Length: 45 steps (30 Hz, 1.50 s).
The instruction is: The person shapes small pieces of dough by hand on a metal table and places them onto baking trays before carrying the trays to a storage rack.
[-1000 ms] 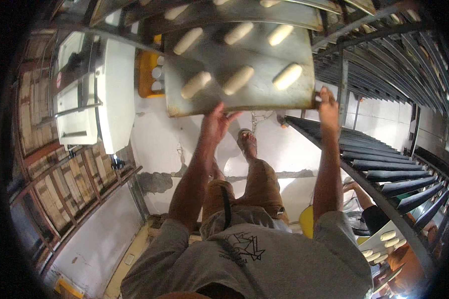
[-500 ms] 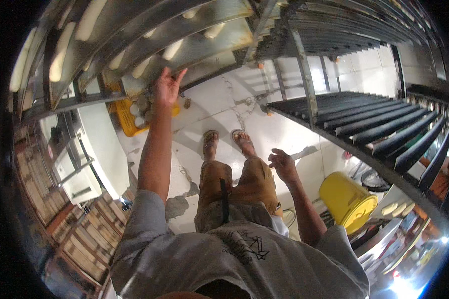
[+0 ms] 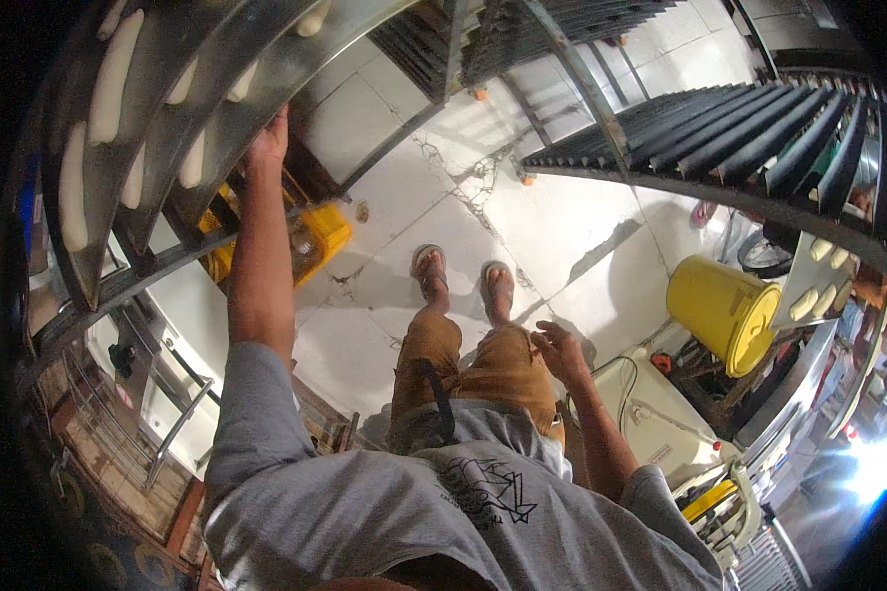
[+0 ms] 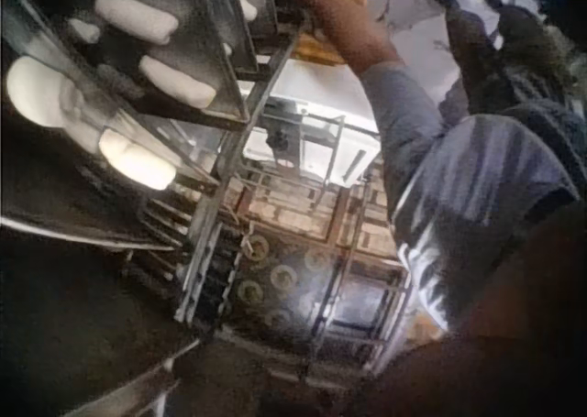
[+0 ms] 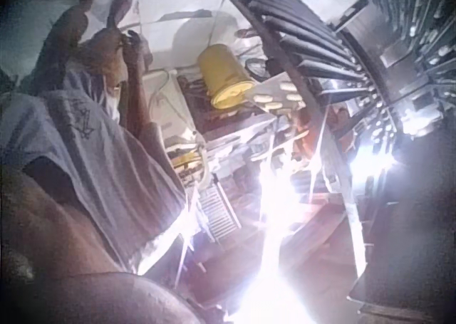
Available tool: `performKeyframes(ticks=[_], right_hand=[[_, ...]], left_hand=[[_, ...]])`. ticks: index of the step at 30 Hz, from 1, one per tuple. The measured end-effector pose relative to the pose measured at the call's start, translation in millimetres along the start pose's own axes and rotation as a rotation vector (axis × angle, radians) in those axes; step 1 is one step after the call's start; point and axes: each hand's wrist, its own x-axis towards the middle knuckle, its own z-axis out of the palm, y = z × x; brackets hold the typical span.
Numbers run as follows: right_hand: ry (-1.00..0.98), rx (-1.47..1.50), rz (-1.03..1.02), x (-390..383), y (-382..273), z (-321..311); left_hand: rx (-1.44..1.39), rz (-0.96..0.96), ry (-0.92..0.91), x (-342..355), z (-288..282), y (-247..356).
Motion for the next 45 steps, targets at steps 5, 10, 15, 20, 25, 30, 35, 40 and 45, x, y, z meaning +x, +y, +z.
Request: performKeyframes(ticks=[5, 10, 15, 20, 25, 30, 35, 40, 45], right_hand=[[0.084, 0.044, -0.059, -21.3, 30.1, 21.5], [0.078, -0.173, 0.049, -59.4, 72.5, 33.3], [0.055, -0.155, 0.088, -101.0, 204.9, 59.3], [-0.201, -0.095, 0.168, -202.1, 275.4, 83.2], [-0.247, 0.229, 0.292, -261.4, 292.7, 105.0], [-0.228, 0.337, 0.395, -281.5, 318.9, 133.8], [0.020, 0.778, 0.068, -308.8, 326.6, 220.4], [0.136, 0.467, 0.380, -341.2, 347.6, 273.6], [-0.031, 0.256, 0.492, -357.6, 349.8, 266.8]], left_hand=[[0.779, -0.172, -0.082, -43.2, -16.4, -27.9], [1.297, -0.268, -0.327, -242.6, -73.2, -112.5], [1.566, -0.789, -0.812, -537.6, -90.1, -115.0], [1.146, -1.191, -0.614, -652.6, -167.5, -81.9], [1.571, -1.063, -0.837, -683.1, -165.3, -32.6], [1.565, -0.927, -1.451, -675.3, -214.8, -43.0], [1.569, -0.786, -2.163, -667.1, -246.4, -10.9], [1.915, -0.744, -2.124, -695.4, -227.2, 32.7], [1.716, -0.622, -1.904, -706.5, -228.6, 64.8]])
